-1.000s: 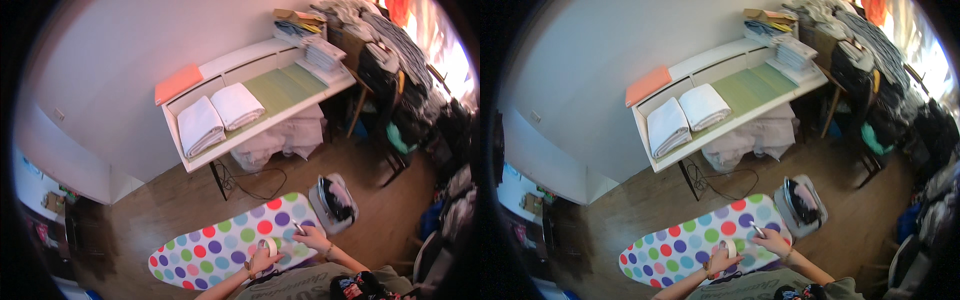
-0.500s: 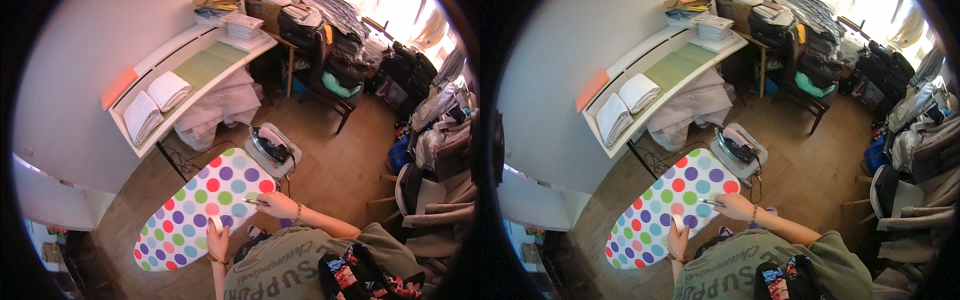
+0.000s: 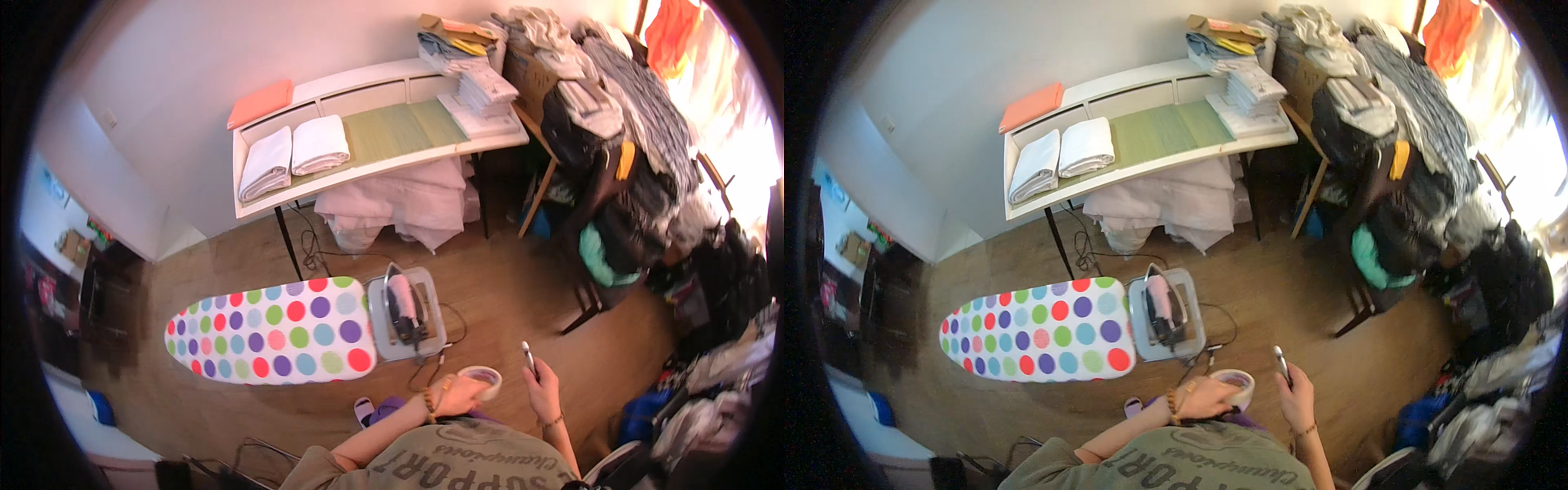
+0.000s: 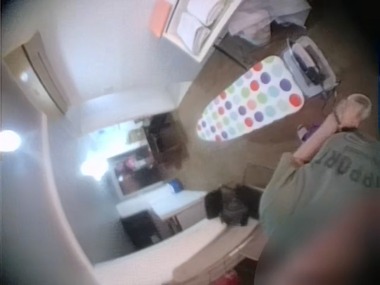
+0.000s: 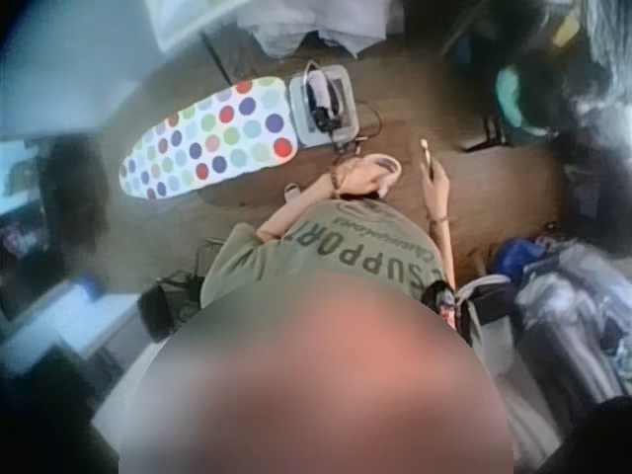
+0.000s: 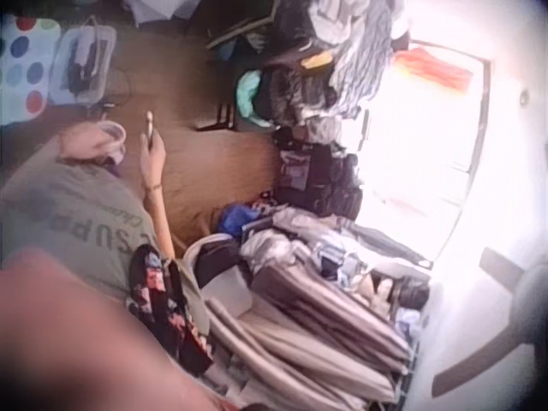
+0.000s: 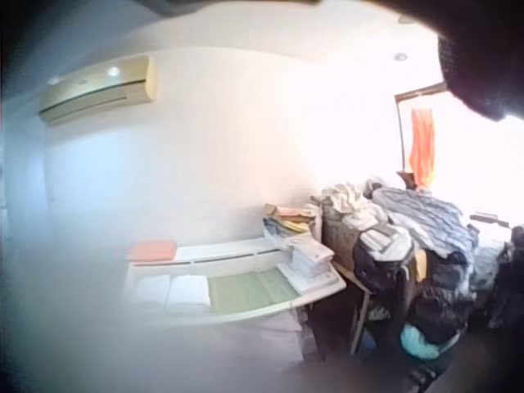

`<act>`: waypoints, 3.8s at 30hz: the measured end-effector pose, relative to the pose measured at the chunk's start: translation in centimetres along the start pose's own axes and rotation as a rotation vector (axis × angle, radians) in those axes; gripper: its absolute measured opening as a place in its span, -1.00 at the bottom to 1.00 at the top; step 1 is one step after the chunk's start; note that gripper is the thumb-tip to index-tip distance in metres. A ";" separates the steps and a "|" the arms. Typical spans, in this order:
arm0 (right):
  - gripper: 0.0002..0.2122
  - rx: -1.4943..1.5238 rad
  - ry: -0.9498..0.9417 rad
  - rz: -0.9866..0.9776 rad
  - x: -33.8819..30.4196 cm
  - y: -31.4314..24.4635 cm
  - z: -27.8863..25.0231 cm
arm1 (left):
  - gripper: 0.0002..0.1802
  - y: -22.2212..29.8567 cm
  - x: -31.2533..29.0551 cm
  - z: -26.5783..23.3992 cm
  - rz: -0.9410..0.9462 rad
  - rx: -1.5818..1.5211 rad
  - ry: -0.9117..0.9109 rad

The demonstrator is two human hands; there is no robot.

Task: The person folds a white cloth, writes on a roll of tape with a marker, and then irons a striped piece of fabric on an ironing board.

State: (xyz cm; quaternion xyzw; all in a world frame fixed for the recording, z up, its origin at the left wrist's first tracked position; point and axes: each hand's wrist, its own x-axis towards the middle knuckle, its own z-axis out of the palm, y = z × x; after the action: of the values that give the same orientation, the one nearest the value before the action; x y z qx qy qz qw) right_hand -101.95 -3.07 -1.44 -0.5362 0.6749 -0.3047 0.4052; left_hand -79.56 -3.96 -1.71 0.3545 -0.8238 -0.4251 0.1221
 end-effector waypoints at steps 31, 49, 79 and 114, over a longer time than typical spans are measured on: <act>-0.64 -0.076 -0.073 -0.470 69.1 -11.2 0.8 | -0.77 -24.1 45.9 -29.9 -0.408 -0.043 0.970; -0.84 -0.344 0.137 -0.761 83.6 -16.6 8.5 | -0.62 -38.8 57.5 -39.4 -0.497 0.556 1.009; -0.63 -0.410 -0.119 1.150 29.2 42.6 -15.9 | -0.51 -37.5 44.5 -7.6 -0.577 -0.066 -0.238; -0.77 -0.314 -0.115 -0.320 47.8 35.0 -67.6 | -0.78 -9.8 66.5 31.8 -1.396 -0.798 0.460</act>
State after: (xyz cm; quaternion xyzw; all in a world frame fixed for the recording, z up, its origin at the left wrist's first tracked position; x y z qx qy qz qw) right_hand -182.31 -42.65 -8.78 -0.7093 0.5964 -0.2250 0.3011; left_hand -138.64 -34.00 -35.39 0.7915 -0.1571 -0.5799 0.1123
